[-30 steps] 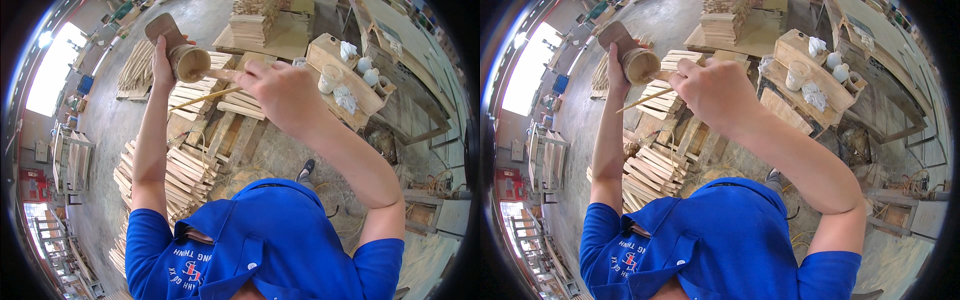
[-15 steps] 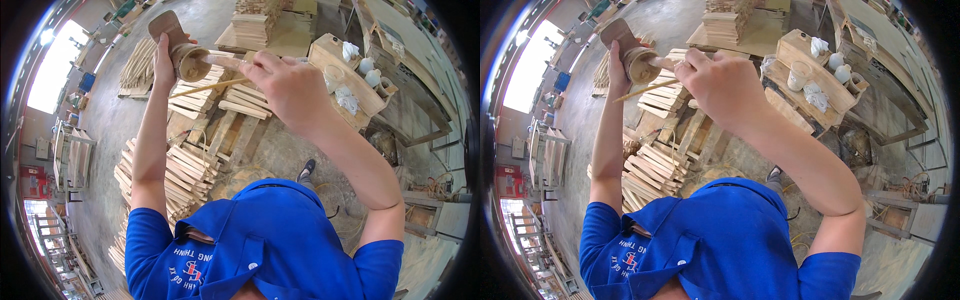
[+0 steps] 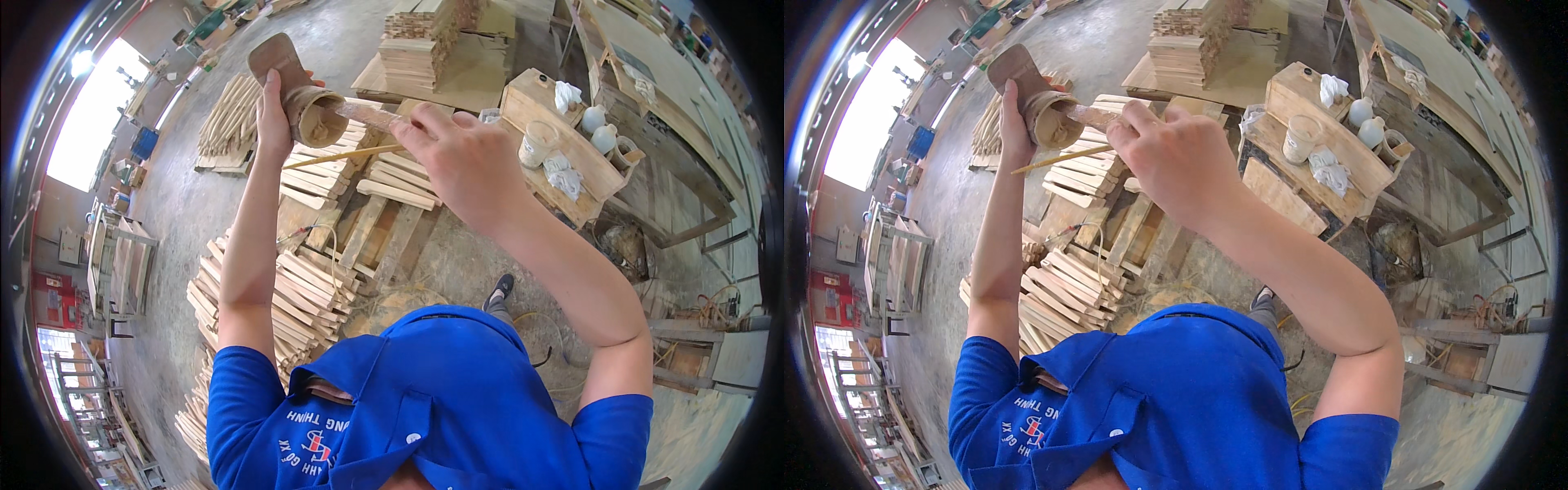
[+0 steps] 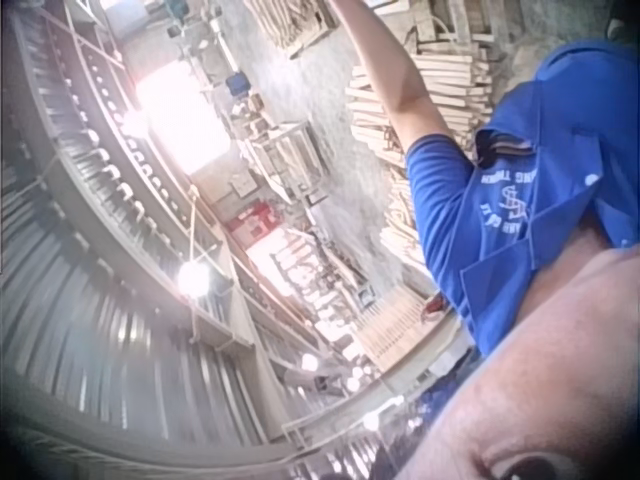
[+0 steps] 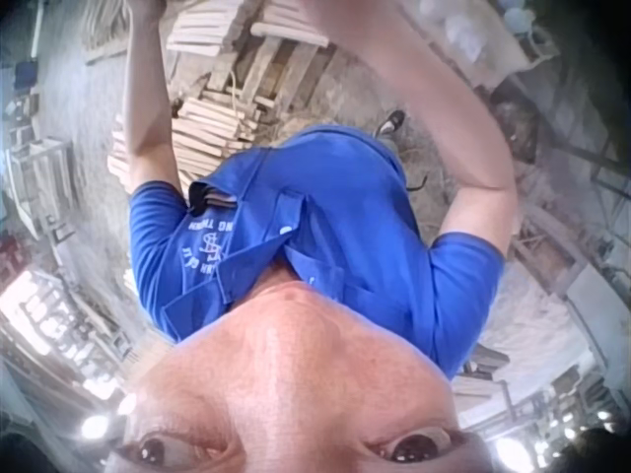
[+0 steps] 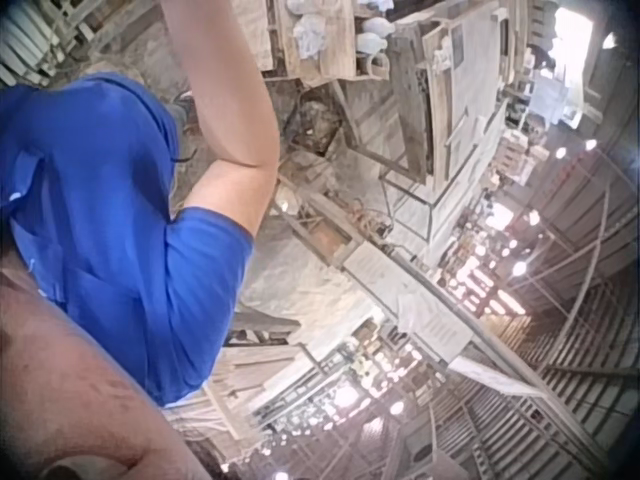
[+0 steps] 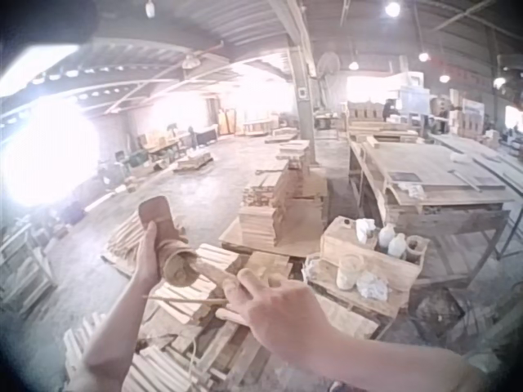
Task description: The person applies glue to the ends of wooden chair legs using a small brush and container. They repeatedly dip the brush into the container, apply glue to the leg ends, and place the legs on a workbench. The person also moves the container and brush to a nearby table.
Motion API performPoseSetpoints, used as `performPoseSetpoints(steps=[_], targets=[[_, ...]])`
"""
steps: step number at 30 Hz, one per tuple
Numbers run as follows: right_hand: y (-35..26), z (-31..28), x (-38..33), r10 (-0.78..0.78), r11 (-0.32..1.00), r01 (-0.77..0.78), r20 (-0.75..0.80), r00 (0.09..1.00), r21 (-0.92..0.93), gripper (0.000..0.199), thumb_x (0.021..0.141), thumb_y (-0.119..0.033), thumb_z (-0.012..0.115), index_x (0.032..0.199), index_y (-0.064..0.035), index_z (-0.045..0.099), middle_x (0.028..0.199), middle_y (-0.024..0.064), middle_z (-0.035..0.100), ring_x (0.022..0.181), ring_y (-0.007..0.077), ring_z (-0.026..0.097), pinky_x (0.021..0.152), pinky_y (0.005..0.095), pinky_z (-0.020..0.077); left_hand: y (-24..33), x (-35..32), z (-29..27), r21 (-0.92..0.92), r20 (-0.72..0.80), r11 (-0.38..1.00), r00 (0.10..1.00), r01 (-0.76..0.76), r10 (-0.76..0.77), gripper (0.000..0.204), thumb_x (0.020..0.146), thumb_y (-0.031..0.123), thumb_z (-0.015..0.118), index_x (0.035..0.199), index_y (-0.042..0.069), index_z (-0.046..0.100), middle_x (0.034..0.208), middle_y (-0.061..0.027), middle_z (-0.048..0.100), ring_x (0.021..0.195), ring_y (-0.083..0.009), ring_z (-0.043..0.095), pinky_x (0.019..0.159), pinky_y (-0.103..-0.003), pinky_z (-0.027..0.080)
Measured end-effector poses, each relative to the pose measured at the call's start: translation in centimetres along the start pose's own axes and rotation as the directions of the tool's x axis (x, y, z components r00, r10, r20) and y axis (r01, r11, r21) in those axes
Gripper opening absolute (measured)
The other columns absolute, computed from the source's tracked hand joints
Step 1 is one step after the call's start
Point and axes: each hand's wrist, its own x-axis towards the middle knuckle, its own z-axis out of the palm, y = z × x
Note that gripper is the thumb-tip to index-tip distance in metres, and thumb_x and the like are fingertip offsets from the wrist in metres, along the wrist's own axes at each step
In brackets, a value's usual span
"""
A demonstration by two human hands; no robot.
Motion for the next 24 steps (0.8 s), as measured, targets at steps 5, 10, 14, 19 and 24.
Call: performPoseSetpoints(steps=[5, 10, 14, 19, 24], targets=[[0.1, -0.3, -0.1, -0.061, 0.997, 0.061, 0.022, 0.998, -0.043, 0.016, 0.077, -0.011, 0.061, 0.092, -0.0096, 0.064, 0.089, 0.0003, 0.059, 0.067, 0.0166, 0.061, 0.051, 0.0283, 0.0509, -0.1, -0.4, 0.3, 0.097, -0.032, 0.995, 0.999, 0.008, -0.005, 0.059, 0.098, 0.048, 0.031, 0.107, -0.003, 0.057, 0.090, -0.0162, 0.066, 0.081, -0.0210, 0.066, 0.077, -0.033, 0.054], [0.7, -0.3, 1.5, -0.145, 0.980, 0.139, -0.039, 0.989, -0.139, 0.011, 0.077, -0.012, 0.061, 0.086, -0.0087, 0.065, 0.089, 0.0012, 0.061, 0.067, 0.0179, 0.063, 0.052, 0.0283, 0.0516, 0.1, 0.4, 0.8, 0.300, -0.037, 0.954, 0.999, 0.025, -0.014, 0.057, 0.097, 0.050, 0.037, 0.103, -0.002, 0.061, 0.087, -0.0113, 0.067, 0.079, -0.0160, 0.065, 0.076, -0.029, 0.052], [-0.1, 0.0, 1.9, -0.126, 0.984, 0.130, 0.047, 0.991, -0.118, 0.009, 0.076, -0.012, 0.061, 0.083, -0.0084, 0.065, 0.090, 0.0032, 0.063, 0.068, 0.0195, 0.065, 0.054, 0.0290, 0.0530, 0.4, 0.1, 0.9, 0.425, -0.043, 0.903, 0.998, 0.056, -0.042, 0.057, 0.097, 0.049, 0.036, 0.101, -0.001, 0.062, 0.087, -0.0101, 0.068, 0.079, -0.0153, 0.065, 0.076, -0.028, 0.052], [-0.5, -0.2, 1.9, -0.050, 0.998, 0.045, 0.204, 0.978, 0.033, 0.008, 0.080, -0.010, 0.059, 0.084, -0.0073, 0.065, 0.089, 0.0062, 0.064, 0.075, 0.0207, 0.067, 0.059, 0.0317, 0.0551, 0.0, -0.4, 1.1, 0.387, 0.030, 0.922, 0.999, -0.024, 0.014, 0.059, 0.097, 0.051, 0.035, 0.105, -0.002, 0.060, 0.090, -0.0119, 0.067, 0.082, -0.0171, 0.065, 0.077, -0.030, 0.052], [1.2, -1.8, 2.0, -0.001, 0.984, -0.029, 0.165, 0.986, 0.177, 0.013, 0.083, -0.010, 0.056, 0.090, -0.0069, 0.066, 0.087, 0.0074, 0.064, 0.075, 0.0217, 0.068, 0.060, 0.0325, 0.0556, -1.5, -0.8, -0.5, -0.133, 0.093, 0.991, 0.996, 0.010, 0.002, 0.063, 0.096, 0.053, 0.030, 0.114, -0.003, 0.052, 0.100, -0.0216, 0.063, 0.092, -0.0277, 0.064, 0.083, -0.039, 0.053]])
